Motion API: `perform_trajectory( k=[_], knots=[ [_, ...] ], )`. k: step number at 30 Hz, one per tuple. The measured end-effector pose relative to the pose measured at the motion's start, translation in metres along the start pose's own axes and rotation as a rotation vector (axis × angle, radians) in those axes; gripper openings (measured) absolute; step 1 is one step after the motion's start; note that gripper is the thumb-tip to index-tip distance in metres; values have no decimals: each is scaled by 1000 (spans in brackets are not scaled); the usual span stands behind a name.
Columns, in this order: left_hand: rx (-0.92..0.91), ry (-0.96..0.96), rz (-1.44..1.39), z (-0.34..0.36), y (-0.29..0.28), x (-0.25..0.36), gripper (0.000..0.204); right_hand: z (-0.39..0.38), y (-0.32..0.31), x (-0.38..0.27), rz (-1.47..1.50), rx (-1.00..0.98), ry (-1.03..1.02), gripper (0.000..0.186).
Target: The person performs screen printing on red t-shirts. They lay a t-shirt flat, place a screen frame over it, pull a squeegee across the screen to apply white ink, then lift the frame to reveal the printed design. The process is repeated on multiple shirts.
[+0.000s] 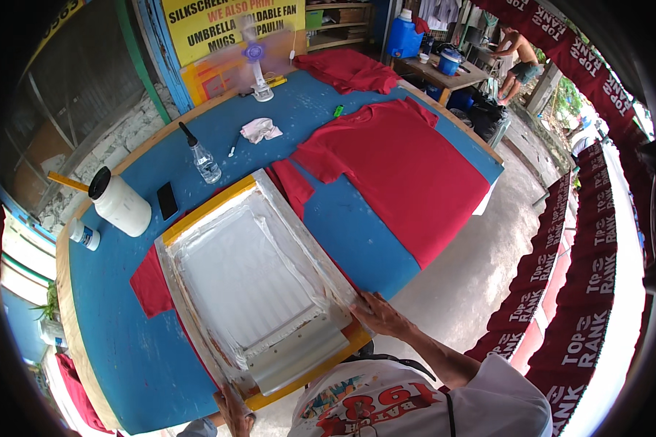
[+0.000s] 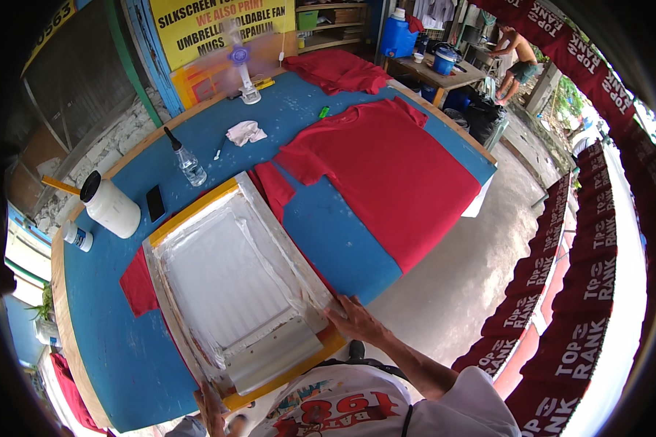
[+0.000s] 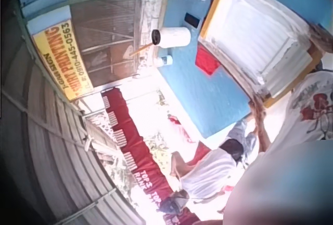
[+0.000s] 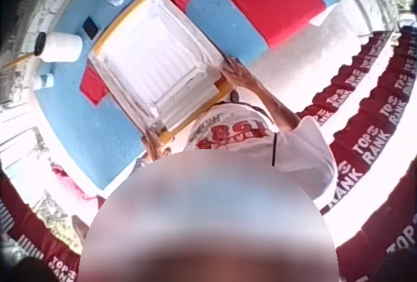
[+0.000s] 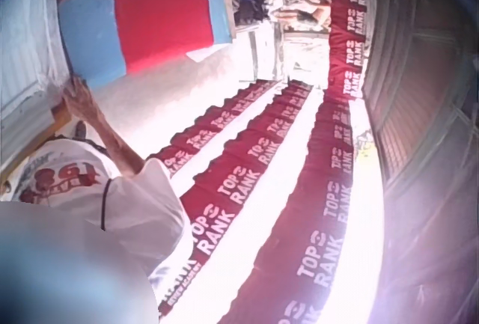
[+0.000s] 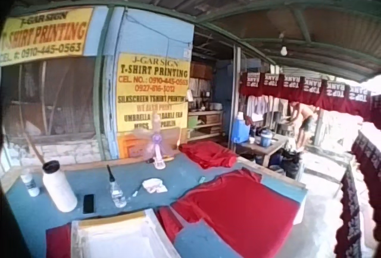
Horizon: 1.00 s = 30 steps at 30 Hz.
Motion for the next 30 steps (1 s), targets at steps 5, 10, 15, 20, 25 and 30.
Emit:
perform_trajectory(
  k=[5, 10, 15, 20, 25, 30],
  knots=[
    [-14, 117, 64, 6, -14, 39, 69, 7, -21, -6, 339, 146, 124, 38],
    [56, 104, 68, 3, -31, 60, 61, 9, -50, -24, 397, 126, 302, 40],
    [146, 66, -70, -18, -27, 77, 54, 22, -78, -30, 409, 123, 270, 42],
    [168, -53, -740, -61, 10, 78, 48, 18, -114, -2, 591, 130, 211, 44],
    [88, 88, 162, -106, 99, 145, 79, -16, -186, 78, 703, 177, 227, 47],
    [124, 289, 259, -184, 254, 191, 74, -73, -286, 169, 662, 236, 254, 46]
  ],
)
Point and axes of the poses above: each hand's wrist, its own z-axis towards the middle knuckle, its own y-axis out of the palm, x = y × z, the point moved 9 cm from there along z, towards the middle knuckle, and after that the axes turned 3 degrees about -x, right-handed, at the moved point
